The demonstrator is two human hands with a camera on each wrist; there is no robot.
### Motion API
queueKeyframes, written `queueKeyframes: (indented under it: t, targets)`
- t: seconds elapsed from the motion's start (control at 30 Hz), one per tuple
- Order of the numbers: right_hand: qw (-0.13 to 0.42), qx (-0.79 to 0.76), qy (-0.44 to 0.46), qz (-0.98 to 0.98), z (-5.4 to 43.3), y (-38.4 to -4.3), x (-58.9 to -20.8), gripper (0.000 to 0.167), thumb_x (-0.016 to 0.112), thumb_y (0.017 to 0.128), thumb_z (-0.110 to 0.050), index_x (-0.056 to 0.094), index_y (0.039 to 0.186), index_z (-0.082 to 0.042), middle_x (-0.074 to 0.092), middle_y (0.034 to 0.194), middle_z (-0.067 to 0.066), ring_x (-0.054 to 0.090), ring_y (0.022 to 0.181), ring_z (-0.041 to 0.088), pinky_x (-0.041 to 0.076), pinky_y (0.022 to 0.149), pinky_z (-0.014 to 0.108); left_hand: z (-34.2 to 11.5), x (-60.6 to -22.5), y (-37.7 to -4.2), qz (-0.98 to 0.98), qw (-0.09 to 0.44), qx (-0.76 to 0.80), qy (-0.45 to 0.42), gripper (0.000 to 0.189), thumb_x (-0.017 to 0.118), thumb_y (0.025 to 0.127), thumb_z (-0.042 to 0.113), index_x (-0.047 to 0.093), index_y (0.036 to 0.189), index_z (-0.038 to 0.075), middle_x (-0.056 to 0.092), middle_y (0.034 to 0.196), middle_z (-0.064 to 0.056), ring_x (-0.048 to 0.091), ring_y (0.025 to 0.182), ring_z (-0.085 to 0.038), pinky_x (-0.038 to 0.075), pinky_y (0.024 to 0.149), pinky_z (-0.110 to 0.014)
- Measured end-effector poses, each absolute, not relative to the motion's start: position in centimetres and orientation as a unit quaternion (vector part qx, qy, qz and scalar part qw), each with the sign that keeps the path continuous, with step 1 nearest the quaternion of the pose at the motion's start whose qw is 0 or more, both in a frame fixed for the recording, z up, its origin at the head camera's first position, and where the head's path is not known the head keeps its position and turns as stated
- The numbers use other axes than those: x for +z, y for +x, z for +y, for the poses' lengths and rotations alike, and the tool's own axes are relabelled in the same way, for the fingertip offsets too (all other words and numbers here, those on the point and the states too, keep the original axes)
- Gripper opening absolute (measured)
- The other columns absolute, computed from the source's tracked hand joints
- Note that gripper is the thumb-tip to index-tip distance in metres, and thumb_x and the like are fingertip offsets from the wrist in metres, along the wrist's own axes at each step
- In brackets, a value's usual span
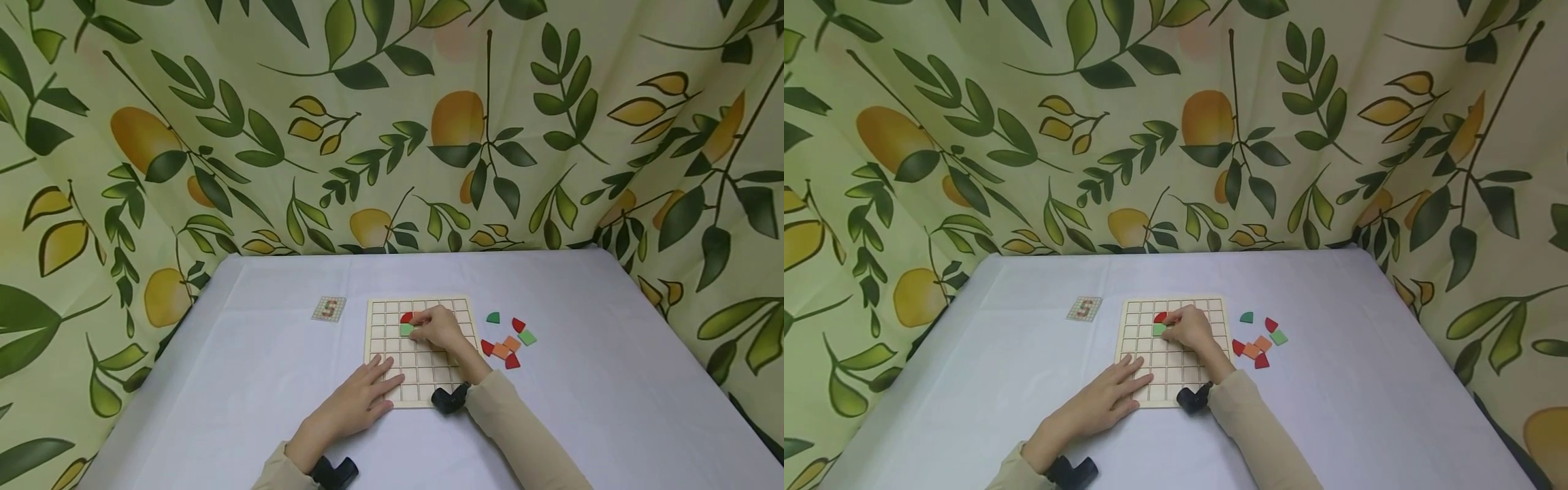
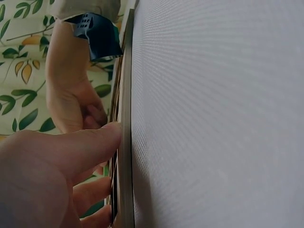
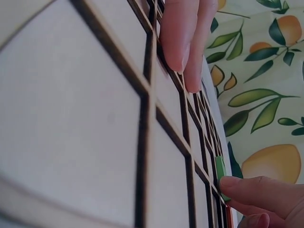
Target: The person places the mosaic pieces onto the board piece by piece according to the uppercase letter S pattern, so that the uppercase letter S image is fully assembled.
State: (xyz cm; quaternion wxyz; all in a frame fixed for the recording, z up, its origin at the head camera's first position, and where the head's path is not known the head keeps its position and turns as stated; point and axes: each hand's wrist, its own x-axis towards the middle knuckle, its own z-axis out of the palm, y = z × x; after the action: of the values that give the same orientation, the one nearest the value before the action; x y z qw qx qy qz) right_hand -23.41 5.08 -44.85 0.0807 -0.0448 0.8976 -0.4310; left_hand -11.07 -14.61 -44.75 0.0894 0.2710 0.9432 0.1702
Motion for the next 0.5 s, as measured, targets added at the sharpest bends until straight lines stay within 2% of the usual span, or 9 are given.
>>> queueKeyframes:
  t: [0.23, 0.4, 0.5]
  targets:
    - [0.082, -0.437, -0.032, 0.895, 5.02, -23.42, -44.74, 0.020, 0.082, 0.073, -0.010, 0.078, 0.092, -0.006, 0.071, 0.093, 0.010, 0.045, 0.069, 0.014, 0.034, 0.056, 0.021, -14.60, -44.73, -11.05, 0.944, 0.089, 0.170, 0.269, 0.046, 0.052, 0.098, 0.032, 0.047, 0.144, 0.025, 0.034, 0.158, -0.008, 0.026, 0.150, -0.033, 0.029, 0.120, -0.051]
    - [0.081, -0.442, -0.028, 0.893, 4.98, -23.50, -44.88, 0.019, 0.082, 0.072, -0.008, 0.078, 0.091, -0.005, 0.073, 0.100, 0.010, 0.044, 0.067, 0.013, 0.033, 0.056, 0.021, -14.57, -44.72, -11.04, 0.944, 0.083, 0.164, 0.273, 0.046, 0.052, 0.098, 0.032, 0.047, 0.144, 0.024, 0.035, 0.158, -0.009, 0.026, 0.150, -0.033, 0.029, 0.120, -0.051]
    - [0.082, -0.447, -0.027, 0.891, 4.93, -23.59, -44.99, 0.019, 0.082, 0.071, -0.007, 0.078, 0.090, -0.004, 0.069, 0.088, 0.007, 0.042, 0.066, 0.013, 0.033, 0.055, 0.021, -14.55, -44.74, -11.03, 0.944, 0.080, 0.157, 0.277, 0.046, 0.052, 0.099, 0.032, 0.047, 0.144, 0.024, 0.035, 0.158, -0.009, 0.026, 0.150, -0.033, 0.029, 0.120, -0.050]
